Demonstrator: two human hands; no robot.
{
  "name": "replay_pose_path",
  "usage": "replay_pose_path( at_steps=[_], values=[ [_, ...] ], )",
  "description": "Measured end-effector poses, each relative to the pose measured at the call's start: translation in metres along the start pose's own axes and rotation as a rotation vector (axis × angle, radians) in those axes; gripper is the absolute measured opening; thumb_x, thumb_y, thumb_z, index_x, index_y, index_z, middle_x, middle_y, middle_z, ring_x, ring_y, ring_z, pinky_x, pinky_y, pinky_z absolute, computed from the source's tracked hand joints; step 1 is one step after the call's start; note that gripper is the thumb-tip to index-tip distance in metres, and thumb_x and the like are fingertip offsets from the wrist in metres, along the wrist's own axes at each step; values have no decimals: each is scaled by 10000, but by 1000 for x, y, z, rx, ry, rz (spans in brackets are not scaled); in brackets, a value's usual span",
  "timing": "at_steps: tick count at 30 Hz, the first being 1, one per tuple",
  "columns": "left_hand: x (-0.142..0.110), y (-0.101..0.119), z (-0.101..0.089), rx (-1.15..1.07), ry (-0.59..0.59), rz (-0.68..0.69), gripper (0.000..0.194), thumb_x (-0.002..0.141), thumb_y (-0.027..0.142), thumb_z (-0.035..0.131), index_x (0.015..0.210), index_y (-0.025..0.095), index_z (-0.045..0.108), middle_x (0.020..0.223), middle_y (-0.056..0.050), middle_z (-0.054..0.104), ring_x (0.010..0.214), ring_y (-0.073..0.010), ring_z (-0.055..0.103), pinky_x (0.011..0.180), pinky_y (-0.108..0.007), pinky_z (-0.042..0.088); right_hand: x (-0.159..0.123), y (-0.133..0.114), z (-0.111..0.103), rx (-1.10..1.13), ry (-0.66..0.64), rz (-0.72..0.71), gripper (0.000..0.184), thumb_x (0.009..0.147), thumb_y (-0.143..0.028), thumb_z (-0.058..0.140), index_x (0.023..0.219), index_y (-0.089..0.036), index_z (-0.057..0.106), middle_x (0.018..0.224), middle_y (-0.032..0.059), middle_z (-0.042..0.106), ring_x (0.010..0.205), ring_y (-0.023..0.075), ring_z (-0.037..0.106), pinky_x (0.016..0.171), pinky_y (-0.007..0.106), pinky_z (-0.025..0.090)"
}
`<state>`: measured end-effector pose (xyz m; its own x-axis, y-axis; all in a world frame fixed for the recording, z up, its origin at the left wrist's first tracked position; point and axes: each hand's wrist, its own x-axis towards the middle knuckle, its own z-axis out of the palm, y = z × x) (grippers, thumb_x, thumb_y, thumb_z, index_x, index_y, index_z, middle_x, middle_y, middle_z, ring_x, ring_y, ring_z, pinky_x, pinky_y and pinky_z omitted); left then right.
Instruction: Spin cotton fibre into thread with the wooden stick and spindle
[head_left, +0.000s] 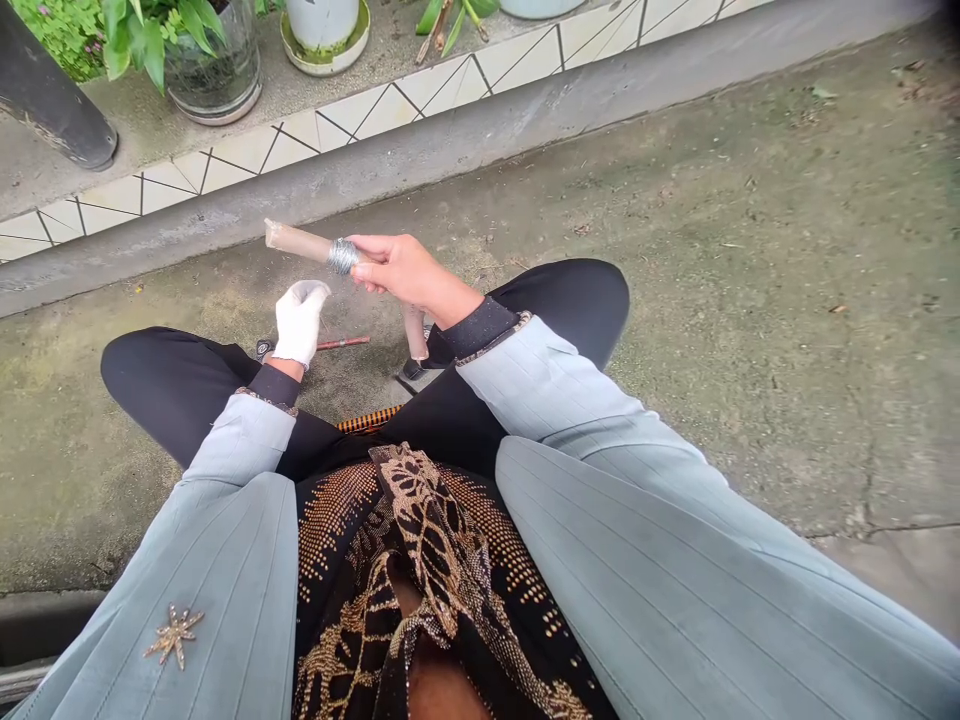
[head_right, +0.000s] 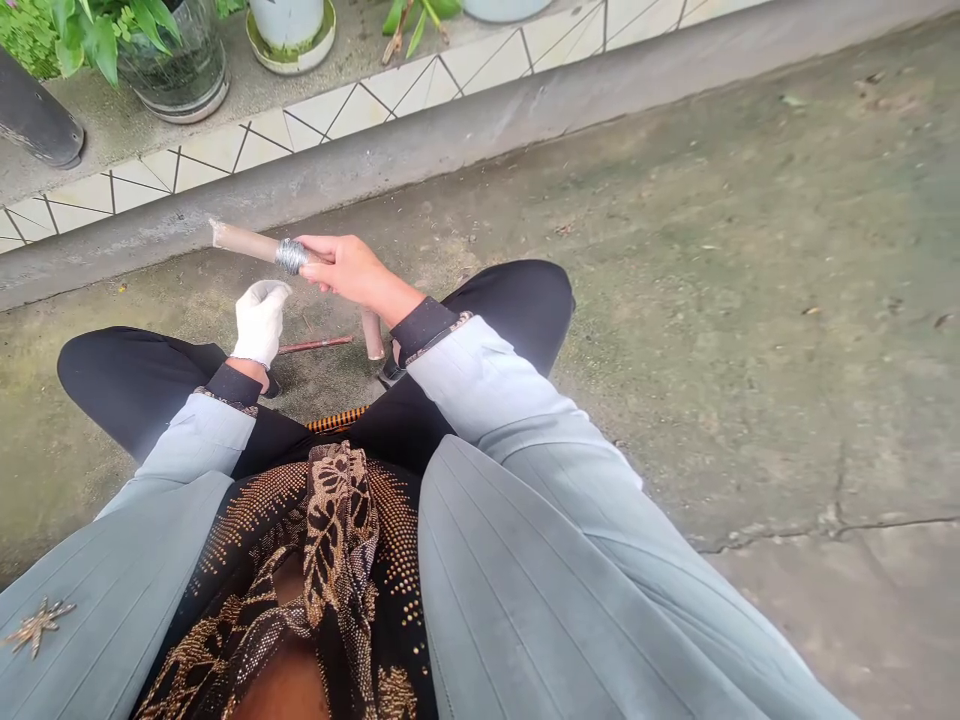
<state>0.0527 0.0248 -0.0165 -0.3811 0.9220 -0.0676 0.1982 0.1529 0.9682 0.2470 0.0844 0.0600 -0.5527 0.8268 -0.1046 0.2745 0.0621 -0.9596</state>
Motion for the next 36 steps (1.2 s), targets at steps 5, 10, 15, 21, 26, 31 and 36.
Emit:
replay_pose_path(
  at_steps=[5, 10, 15, 21, 26, 31, 36],
  values=[
    [-6, 11, -2, 162, -40, 70, 78, 874, 205, 653, 857, 190, 728, 884, -50, 803, 853, -199, 736, 876, -335, 595, 3, -2, -4, 14, 83, 103, 525, 966, -298, 712, 1466, -142, 686, 878, 27, 732, 684, 118, 595, 640, 241, 512],
    [-12, 21, -4, 514, -45, 148, 94, 923, 190, 645, 910, 191, 738, 924, -89, 819, 958, -262, 786, 972, -375, 589, 6, 7, 0, 7, 115, 125, 556, 945, -339, 736, 1468, -155, 694, 861, 22, 722, 696, 134, 612, 666, 270, 536],
    [-21, 27, -7, 673, -74, 227, 142, 982, 242, 631, 1035, 200, 756, 1038, -103, 836, 1087, -282, 795, 1065, -376, 562, 14, 18, -2, -86, 151, 130, 561, 955, -409, 709, 1449, -145, 705, 865, 35, 710, 706, 150, 612, 671, 286, 536],
    [-20, 26, -7, 590, -148, 220, 171, 999, 229, 590, 1040, 214, 755, 1056, -68, 838, 1041, -241, 785, 994, -344, 576, 11, 5, -11, -544, 115, 185, 453, 984, -328, 654, 1405, -182, 737, 1061, 54, 774, 944, 238, 682, 831, 339, 528],
    [-19, 21, -6, 702, -211, 342, 175, 987, 279, 599, 1009, 195, 751, 975, -114, 818, 968, -274, 781, 918, -351, 553, 4, -17, -7, -887, -94, 258, 448, 1043, -333, 614, 1466, -236, 726, 1323, 113, 770, 1162, 307, 688, 893, 359, 477],
    [-23, 21, -8, 886, -405, 550, 194, 963, 289, 597, 878, 176, 731, 746, -121, 725, 767, -275, 744, 731, -333, 480, 2, -25, -6, -1030, -434, 306, 416, 1005, -269, 699, 1408, -231, 794, 1280, 122, 795, 1099, 284, 710, 834, 352, 443],
    [-20, 28, -10, 854, -625, 553, 213, 937, 348, 628, 847, 198, 749, 825, -112, 764, 806, -272, 740, 739, -348, 493, -4, -26, -14, -868, -739, 277, 328, 949, -154, 740, 1248, -215, 861, 916, 36, 801, 819, 180, 651, 751, 313, 398]
  ],
)
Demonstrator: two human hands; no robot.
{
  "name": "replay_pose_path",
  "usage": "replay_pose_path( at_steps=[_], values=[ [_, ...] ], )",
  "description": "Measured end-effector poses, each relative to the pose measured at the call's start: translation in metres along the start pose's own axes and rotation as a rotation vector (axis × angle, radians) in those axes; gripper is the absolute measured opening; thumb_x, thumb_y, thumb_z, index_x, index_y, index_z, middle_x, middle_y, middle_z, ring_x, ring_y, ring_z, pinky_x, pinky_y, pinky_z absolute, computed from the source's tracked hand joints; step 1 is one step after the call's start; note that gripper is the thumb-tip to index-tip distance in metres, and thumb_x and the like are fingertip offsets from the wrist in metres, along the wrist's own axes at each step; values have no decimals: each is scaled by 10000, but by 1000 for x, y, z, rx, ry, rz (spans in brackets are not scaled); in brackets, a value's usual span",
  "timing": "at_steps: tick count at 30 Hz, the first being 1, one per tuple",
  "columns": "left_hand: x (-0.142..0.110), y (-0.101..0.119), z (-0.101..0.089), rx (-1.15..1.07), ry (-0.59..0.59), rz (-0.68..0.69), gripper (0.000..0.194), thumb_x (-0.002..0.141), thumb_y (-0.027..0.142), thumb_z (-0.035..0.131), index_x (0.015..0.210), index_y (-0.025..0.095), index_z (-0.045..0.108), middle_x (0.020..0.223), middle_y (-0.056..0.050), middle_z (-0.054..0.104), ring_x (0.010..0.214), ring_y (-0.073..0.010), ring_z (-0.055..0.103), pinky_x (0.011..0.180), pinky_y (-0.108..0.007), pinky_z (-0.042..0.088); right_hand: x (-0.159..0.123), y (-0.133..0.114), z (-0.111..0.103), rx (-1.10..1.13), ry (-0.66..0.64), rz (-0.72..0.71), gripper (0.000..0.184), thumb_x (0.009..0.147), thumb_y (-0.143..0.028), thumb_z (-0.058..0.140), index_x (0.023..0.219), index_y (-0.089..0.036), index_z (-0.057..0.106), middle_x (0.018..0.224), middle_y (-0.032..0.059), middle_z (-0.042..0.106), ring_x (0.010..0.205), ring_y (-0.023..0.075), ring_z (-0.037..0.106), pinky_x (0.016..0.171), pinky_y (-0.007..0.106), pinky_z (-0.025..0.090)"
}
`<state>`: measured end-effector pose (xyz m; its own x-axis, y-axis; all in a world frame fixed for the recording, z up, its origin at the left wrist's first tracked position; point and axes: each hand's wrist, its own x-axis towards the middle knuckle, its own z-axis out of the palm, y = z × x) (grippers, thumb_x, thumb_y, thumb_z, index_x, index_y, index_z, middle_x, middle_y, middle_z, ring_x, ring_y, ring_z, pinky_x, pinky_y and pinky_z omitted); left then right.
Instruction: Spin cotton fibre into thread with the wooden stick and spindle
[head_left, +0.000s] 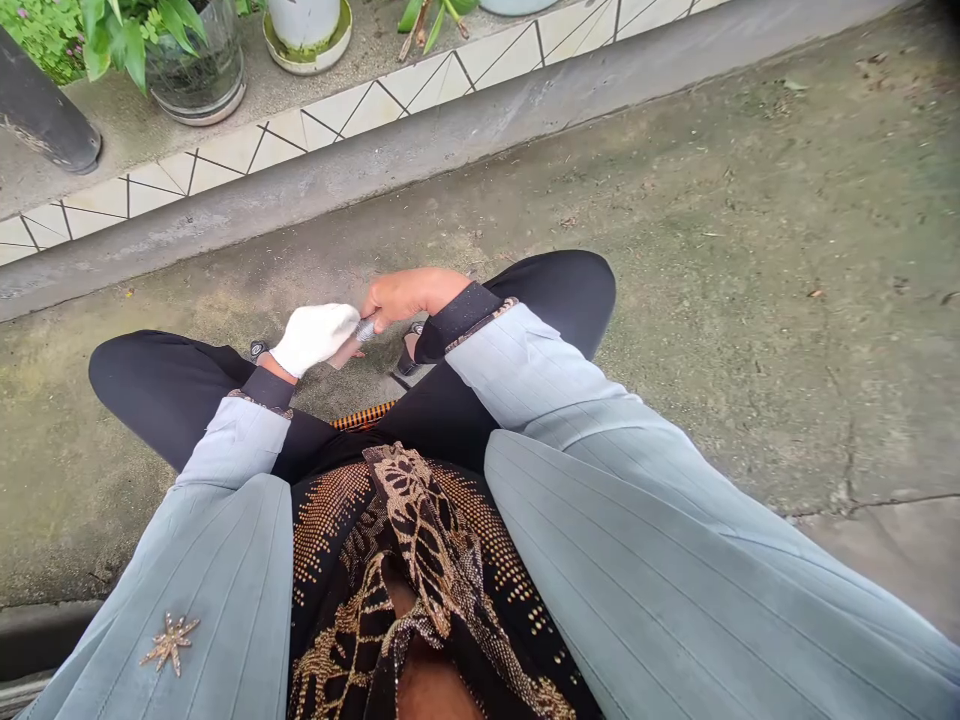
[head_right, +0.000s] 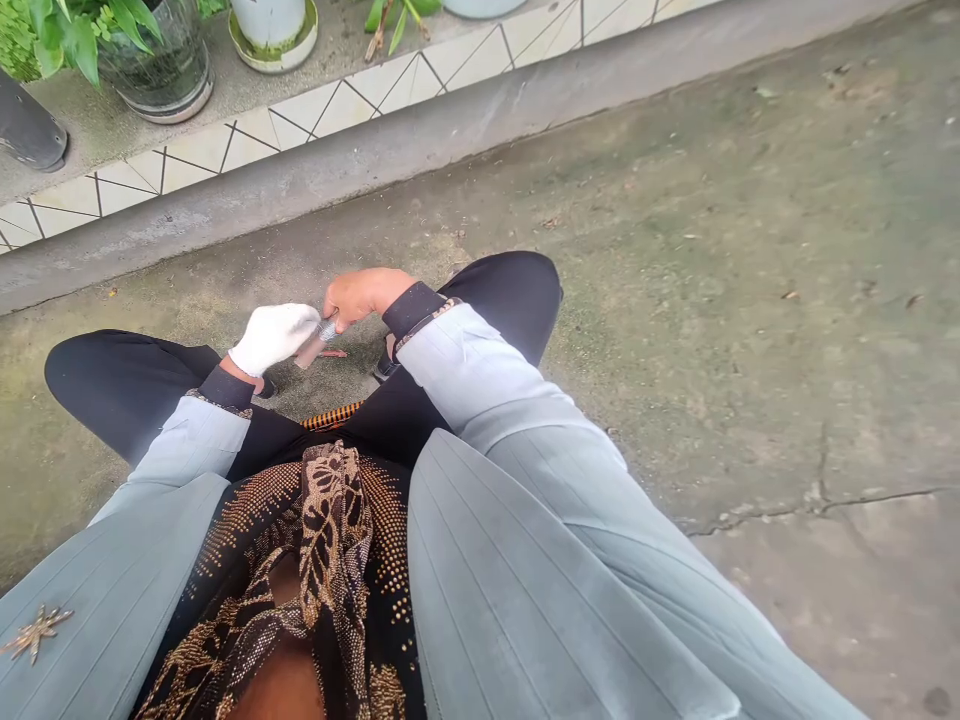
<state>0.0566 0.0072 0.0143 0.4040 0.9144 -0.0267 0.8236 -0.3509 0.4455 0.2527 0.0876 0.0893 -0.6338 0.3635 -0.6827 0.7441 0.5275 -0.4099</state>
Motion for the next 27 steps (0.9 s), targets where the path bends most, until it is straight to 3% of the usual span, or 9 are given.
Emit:
replay_pose_path(
  at_steps=[5, 10, 15, 18, 20, 22, 27],
  values=[
    [6, -11, -12, -460, -31, -48, 190, 865, 315, 644, 908, 200, 789, 961, -73, 815, 886, -232, 738, 835, -344, 568, -7, 9, -1, 197, -77, -126, 399, 943, -145, 708, 1317, -199, 835, 890, 7, 791, 751, 138, 607, 745, 281, 432],
    [7, -22, -11, -922, 43, -218, 252, 801, 412, 731, 902, 182, 750, 883, -61, 777, 643, -143, 619, 614, -280, 513, -22, 17, -4, 451, -15, -241, 441, 916, -274, 796, 1352, -207, 821, 1006, 10, 825, 808, 130, 662, 810, 273, 509],
    [9, -21, 3, -1059, 109, -236, 524, 764, 717, 775, 856, 210, 681, 713, -26, 651, 623, -152, 577, 603, -297, 511, -31, 27, -5, 779, 217, -350, 433, 847, -345, 873, 1252, -197, 829, 890, 3, 796, 709, 113, 632, 690, 247, 536],
    [7, -13, 5, -1110, 62, -238, 572, 831, 785, 710, 906, 218, 693, 604, 31, 496, 525, -124, 443, 553, -293, 468, -27, 31, -5, 919, 477, -400, 390, 882, -397, 852, 1188, -163, 788, 843, 19, 752, 668, 108, 584, 637, 242, 520],
    [4, -7, 3, -1104, 13, -214, 552, 855, 763, 713, 932, 217, 711, 579, 50, 447, 492, -110, 368, 506, -278, 395, -23, 33, -6, 943, 649, -335, 333, 927, -441, 808, 1107, -165, 766, 830, 38, 721, 668, 120, 568, 617, 251, 505],
    [2, -4, 1, -1061, -1, -183, 535, 871, 748, 708, 923, 216, 717, 575, 46, 465, 482, -104, 343, 485, -271, 343, -17, 35, -7, 883, 733, -221, 320, 950, -473, 772, 1070, -177, 758, 820, 50, 699, 687, 145, 567, 613, 272, 493],
    [1, -5, 2, -903, 21, -69, 448, 942, 645, 645, 872, 207, 706, 751, -27, 675, 569, -124, 475, 569, -276, 434, -5, 33, -5, 464, 728, 21, 344, 995, -440, 682, 1149, -147, 778, 836, 47, 686, 789, 182, 584, 698, 304, 437]
  ],
)
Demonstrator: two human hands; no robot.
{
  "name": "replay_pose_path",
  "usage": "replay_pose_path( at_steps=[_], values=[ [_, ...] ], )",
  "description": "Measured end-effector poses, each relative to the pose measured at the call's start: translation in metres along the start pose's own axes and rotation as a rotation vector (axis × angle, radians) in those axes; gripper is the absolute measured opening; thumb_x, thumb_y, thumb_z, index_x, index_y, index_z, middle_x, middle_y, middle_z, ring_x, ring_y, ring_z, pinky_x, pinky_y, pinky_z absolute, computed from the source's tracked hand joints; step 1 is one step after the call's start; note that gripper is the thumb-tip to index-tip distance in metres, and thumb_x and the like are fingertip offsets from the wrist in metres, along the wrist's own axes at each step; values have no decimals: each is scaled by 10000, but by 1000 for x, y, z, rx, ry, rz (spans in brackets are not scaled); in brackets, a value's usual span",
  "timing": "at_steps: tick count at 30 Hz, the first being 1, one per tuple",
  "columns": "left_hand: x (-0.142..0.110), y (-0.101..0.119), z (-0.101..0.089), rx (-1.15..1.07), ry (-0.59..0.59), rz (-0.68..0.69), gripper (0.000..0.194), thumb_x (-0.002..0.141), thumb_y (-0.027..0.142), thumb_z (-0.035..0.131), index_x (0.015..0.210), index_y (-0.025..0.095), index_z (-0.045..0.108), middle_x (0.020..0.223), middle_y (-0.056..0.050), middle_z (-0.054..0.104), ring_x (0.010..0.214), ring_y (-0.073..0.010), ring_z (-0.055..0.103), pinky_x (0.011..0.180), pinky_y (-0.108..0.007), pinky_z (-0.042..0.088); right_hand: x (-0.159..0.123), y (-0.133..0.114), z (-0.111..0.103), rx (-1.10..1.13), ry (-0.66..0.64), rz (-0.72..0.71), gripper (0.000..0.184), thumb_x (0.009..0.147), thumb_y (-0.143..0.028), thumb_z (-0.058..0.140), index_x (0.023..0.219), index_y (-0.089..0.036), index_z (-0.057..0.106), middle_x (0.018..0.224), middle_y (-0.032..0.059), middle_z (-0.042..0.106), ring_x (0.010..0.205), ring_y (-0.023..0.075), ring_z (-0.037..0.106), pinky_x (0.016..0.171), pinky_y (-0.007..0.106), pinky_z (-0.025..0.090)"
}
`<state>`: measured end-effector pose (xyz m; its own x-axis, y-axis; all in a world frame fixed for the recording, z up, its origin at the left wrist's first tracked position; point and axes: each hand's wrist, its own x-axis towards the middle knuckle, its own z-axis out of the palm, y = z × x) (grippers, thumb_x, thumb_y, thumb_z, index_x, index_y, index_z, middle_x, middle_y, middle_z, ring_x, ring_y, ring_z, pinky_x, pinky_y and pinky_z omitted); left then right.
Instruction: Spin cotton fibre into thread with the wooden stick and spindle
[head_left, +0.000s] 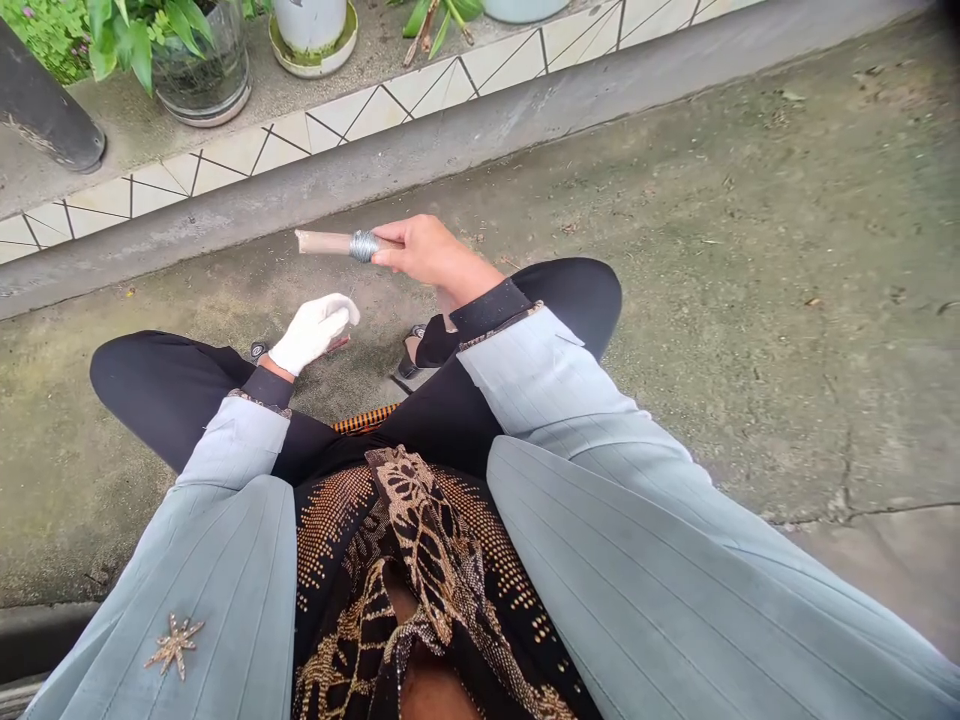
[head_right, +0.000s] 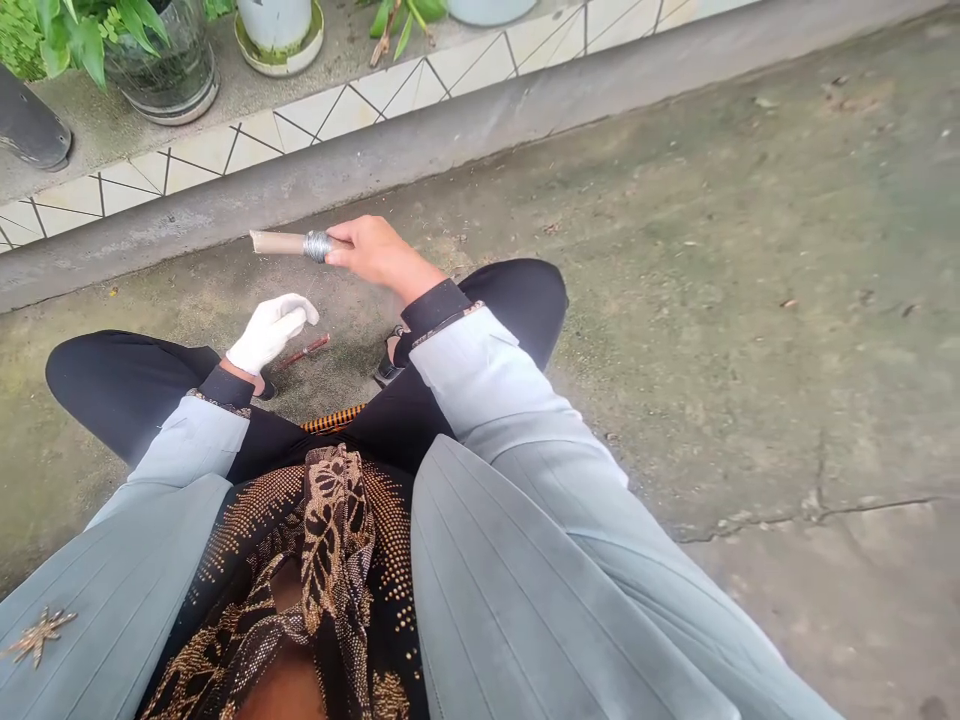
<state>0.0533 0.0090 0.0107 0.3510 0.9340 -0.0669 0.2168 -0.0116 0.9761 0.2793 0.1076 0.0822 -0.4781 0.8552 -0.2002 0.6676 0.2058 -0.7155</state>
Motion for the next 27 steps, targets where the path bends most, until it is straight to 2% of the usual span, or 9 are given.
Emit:
replay_pose_path(
  at_steps=[3, 7, 9, 12, 15, 17, 20, 24, 27],
  values=[
    [-1, 1, -3, 139, -14, 30, 391, 975, 556, 576, 871, 203, 708, 847, -58, 735, 663, -157, 568, 658, -294, 496, -1, -8, 5, -298, -88, 26, 289, 1003, -332, 656, 1161, -136, 798, 932, 84, 731, 851, 198, 597, 712, 317, 374],
    [0, 8, -13, 390, -104, 33, 343, 958, 461, 521, 845, 207, 723, 778, -44, 704, 696, -189, 590, 706, -313, 477, -6, -17, 10, -480, -381, -6, 285, 982, -243, 666, 1206, -177, 829, 998, 78, 766, 838, 185, 597, 697, 319, 344],
    [1, 11, -18, 457, -173, 27, 315, 925, 434, 530, 813, 211, 722, 737, -31, 687, 691, -197, 597, 710, -319, 467, -8, -18, 13, -469, -553, -12, 280, 969, -212, 678, 1194, -194, 844, 950, 44, 768, 797, 162, 590, 695, 303, 363],
    [2, 13, -22, 437, -272, 26, 282, 888, 406, 543, 808, 212, 732, 780, -34, 732, 738, -206, 650, 750, -328, 489, -10, -18, 16, -383, -791, -26, 261, 943, -172, 709, 1151, -198, 866, 815, -4, 745, 721, 132, 576, 691, 274, 394],
    [2, 14, -24, 346, -295, 14, 275, 873, 399, 564, 848, 206, 759, 848, -43, 773, 790, -205, 683, 790, -332, 521, -11, -20, 16, -286, -930, -68, 282, 932, -192, 744, 1186, -192, 866, 775, -23, 743, 689, 112, 581, 687, 253, 417],
    [3, 14, -24, 271, -272, -7, 270, 864, 407, 595, 861, 198, 766, 834, -42, 764, 759, -192, 666, 767, -325, 527, -14, -20, 12, -210, -970, -75, 320, 926, -196, 745, 1225, -176, 856, 809, -20, 763, 700, 107, 600, 693, 245, 436],
    [5, 9, -23, 122, -161, -59, 275, 851, 456, 663, 834, 191, 737, 799, -41, 733, 703, -171, 632, 705, -310, 523, -17, -17, -1, -26, -888, -98, 343, 908, -200, 753, 1236, -178, 853, 853, -14, 783, 725, 112, 619, 712, 250, 470],
    [9, -5, -19, -76, 119, -121, 436, 855, 643, 717, 822, 212, 662, 679, -11, 621, 592, -147, 552, 651, -317, 526, -19, -4, -17, 313, -487, -131, 318, 915, -328, 801, 1201, -192, 840, 853, -1, 768, 714, 118, 596, 688, 258, 496],
    [8, -10, -14, -158, 113, -94, 504, 874, 719, 693, 885, 216, 675, 633, 14, 541, 573, -142, 523, 697, -331, 557, -16, -1, -18, 524, -238, -110, 272, 919, -375, 824, 1091, -167, 791, 837, 26, 736, 677, 115, 556, 634, 258, 493]
  ],
)
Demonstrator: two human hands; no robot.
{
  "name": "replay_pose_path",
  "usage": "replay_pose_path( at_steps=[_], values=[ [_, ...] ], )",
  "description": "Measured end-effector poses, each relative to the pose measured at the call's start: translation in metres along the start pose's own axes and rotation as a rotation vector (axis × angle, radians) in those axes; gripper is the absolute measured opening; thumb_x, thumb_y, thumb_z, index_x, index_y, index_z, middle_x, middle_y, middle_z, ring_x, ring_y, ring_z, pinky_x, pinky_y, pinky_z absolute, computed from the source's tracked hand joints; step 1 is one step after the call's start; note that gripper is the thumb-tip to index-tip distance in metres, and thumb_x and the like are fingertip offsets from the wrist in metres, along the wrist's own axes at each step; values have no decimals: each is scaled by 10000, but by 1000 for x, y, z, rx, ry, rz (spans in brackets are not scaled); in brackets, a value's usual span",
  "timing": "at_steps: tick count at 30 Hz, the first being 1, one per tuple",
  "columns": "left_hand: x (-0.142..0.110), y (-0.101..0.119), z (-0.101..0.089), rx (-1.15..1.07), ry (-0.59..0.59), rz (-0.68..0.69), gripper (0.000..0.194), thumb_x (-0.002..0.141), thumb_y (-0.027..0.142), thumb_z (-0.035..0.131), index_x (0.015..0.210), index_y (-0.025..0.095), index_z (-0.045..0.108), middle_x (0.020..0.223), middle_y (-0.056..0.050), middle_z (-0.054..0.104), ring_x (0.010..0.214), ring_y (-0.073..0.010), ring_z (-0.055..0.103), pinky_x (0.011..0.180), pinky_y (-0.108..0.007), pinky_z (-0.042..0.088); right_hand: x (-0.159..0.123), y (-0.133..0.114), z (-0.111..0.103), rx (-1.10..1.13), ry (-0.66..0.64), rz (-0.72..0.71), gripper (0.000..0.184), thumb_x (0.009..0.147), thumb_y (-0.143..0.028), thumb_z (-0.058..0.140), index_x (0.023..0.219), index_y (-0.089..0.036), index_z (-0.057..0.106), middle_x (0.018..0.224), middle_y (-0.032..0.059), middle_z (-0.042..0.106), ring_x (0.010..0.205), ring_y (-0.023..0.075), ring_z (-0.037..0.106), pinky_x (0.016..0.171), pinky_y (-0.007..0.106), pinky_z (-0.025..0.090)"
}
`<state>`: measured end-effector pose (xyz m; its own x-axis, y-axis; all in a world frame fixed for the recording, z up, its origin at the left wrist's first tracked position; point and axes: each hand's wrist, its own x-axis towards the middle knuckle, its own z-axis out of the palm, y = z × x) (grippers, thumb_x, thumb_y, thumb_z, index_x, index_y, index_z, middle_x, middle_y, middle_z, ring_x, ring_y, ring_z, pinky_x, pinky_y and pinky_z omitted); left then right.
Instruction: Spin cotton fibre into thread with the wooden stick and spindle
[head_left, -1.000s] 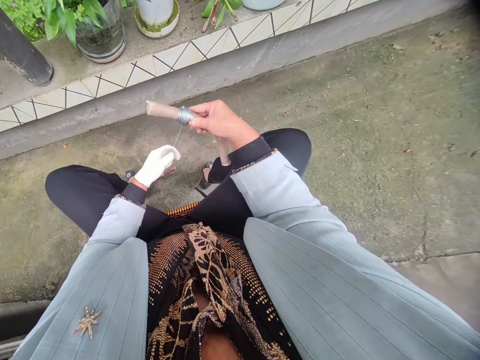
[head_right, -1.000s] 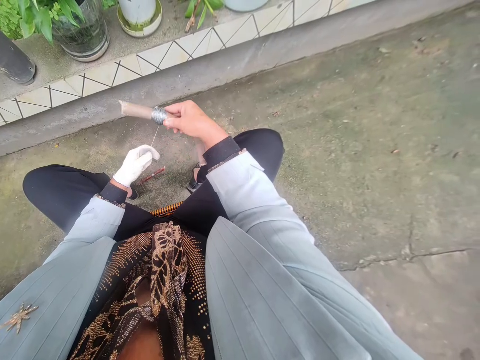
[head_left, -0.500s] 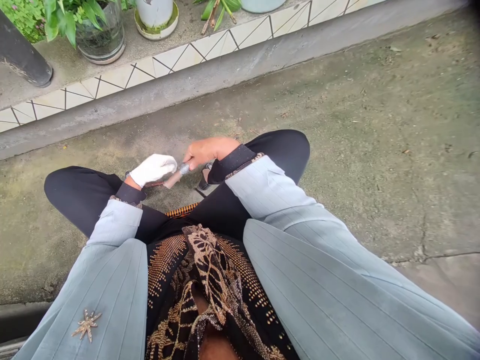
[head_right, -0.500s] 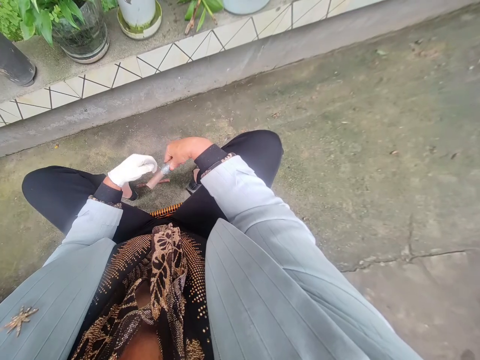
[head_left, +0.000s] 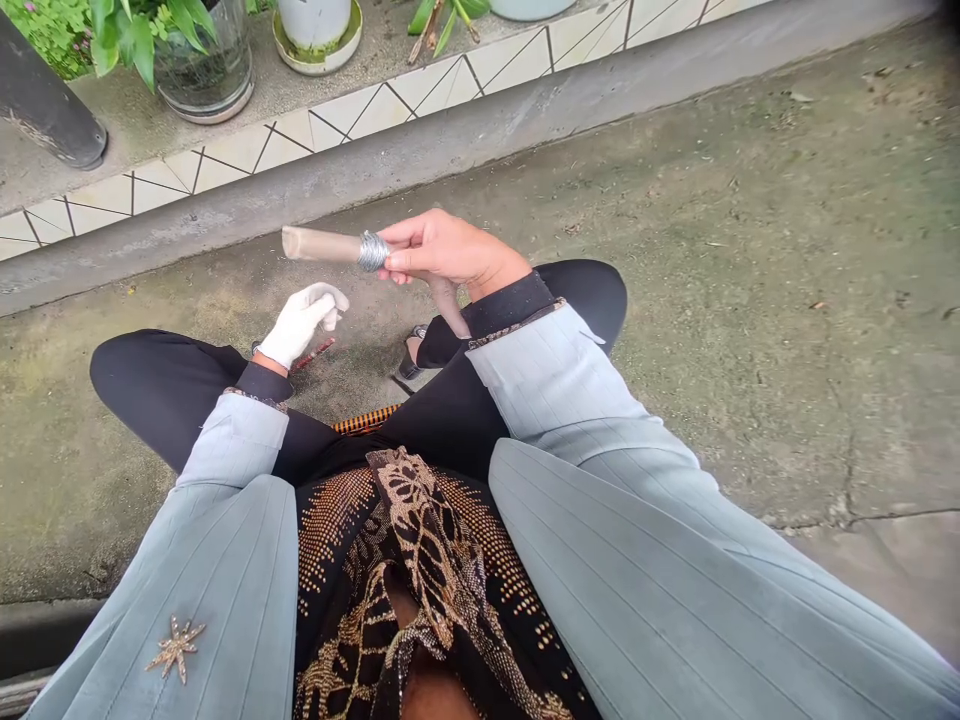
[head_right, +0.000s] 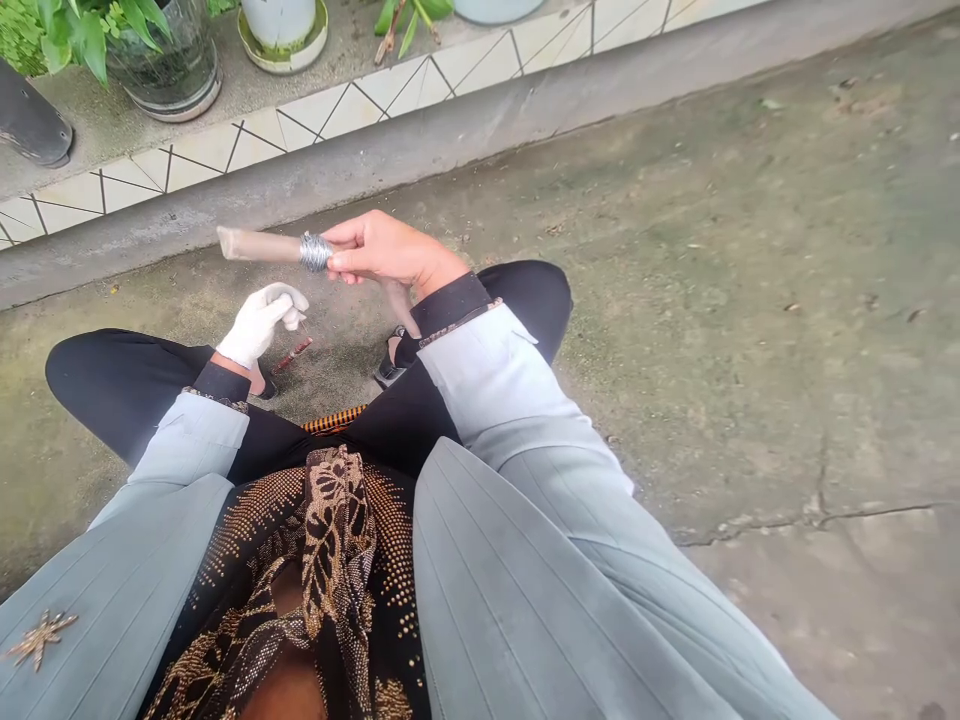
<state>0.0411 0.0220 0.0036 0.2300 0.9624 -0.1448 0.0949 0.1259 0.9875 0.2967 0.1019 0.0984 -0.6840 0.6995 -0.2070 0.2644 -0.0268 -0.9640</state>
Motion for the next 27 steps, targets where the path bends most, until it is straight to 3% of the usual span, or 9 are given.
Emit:
replay_pose_path(
  at_steps=[4, 7, 12, 16, 19, 22, 25, 27],
  values=[
    [-4, 3, 5, -10, -95, -27, 457, 887, 665, 690, 915, 209, 688, 610, 48, 454, 520, -116, 402, 556, -277, 437, 7, 0, 5, 152, 212, -12, 216, 931, -351, 810, 909, -179, 683, 820, 34, 689, 645, 103, 523, 594, 242, 461],
    [-6, 8, 7, 84, -144, 20, 364, 915, 552, 654, 888, 191, 696, 629, 40, 469, 540, -110, 369, 535, -266, 349, 14, 3, 8, 98, 308, 52, 241, 922, -356, 814, 858, -189, 653, 779, 17, 644, 627, 105, 505, 579, 245, 422],
    [-7, 6, 6, 287, -223, 110, 312, 937, 443, 591, 895, 160, 716, 793, -28, 652, 661, -137, 504, 640, -283, 427, 23, 16, 15, -357, 306, 155, 184, 978, -358, 727, 937, -179, 722, 808, 28, 665, 737, 167, 570, 684, 299, 427],
    [-8, -2, 6, 297, -252, 87, 356, 977, 481, 562, 925, 164, 717, 797, -23, 644, 622, -130, 483, 603, -272, 406, 24, 15, 24, -809, 246, 212, 274, 1023, -344, 634, 1181, -176, 782, 1013, 77, 757, 951, 249, 645, 789, 337, 412],
    [-8, 2, 4, 369, -256, 102, 382, 992, 494, 533, 914, 167, 714, 706, 3, 581, 603, -134, 462, 616, -278, 400, 22, 8, 28, -1028, 76, 276, 363, 1041, -326, 603, 1333, -199, 777, 1164, 112, 782, 1035, 271, 673, 811, 346, 414],
    [-9, 13, 1, 535, -280, 114, 336, 961, 428, 527, 859, 167, 712, 704, -10, 614, 655, -157, 519, 687, -298, 443, 20, 2, 31, -1104, -212, 361, 360, 1013, -265, 651, 1328, -194, 808, 1144, 110, 798, 963, 242, 685, 768, 338, 409],
    [-8, 23, -2, 614, -299, 105, 274, 909, 367, 538, 845, 168, 715, 796, -40, 706, 749, -186, 606, 779, -325, 495, 18, 0, 33, -992, -511, 454, 320, 966, -181, 692, 1245, -173, 850, 982, 66, 805, 834, 189, 657, 743, 318, 415],
    [-7, 24, -4, 584, -284, 108, 253, 889, 354, 544, 843, 170, 711, 823, -46, 725, 793, -197, 636, 824, -338, 518, 16, -1, 32, -829, -641, 453, 345, 942, -155, 698, 1250, -174, 853, 908, 32, 799, 788, 164, 640, 763, 310, 434]
  ],
)
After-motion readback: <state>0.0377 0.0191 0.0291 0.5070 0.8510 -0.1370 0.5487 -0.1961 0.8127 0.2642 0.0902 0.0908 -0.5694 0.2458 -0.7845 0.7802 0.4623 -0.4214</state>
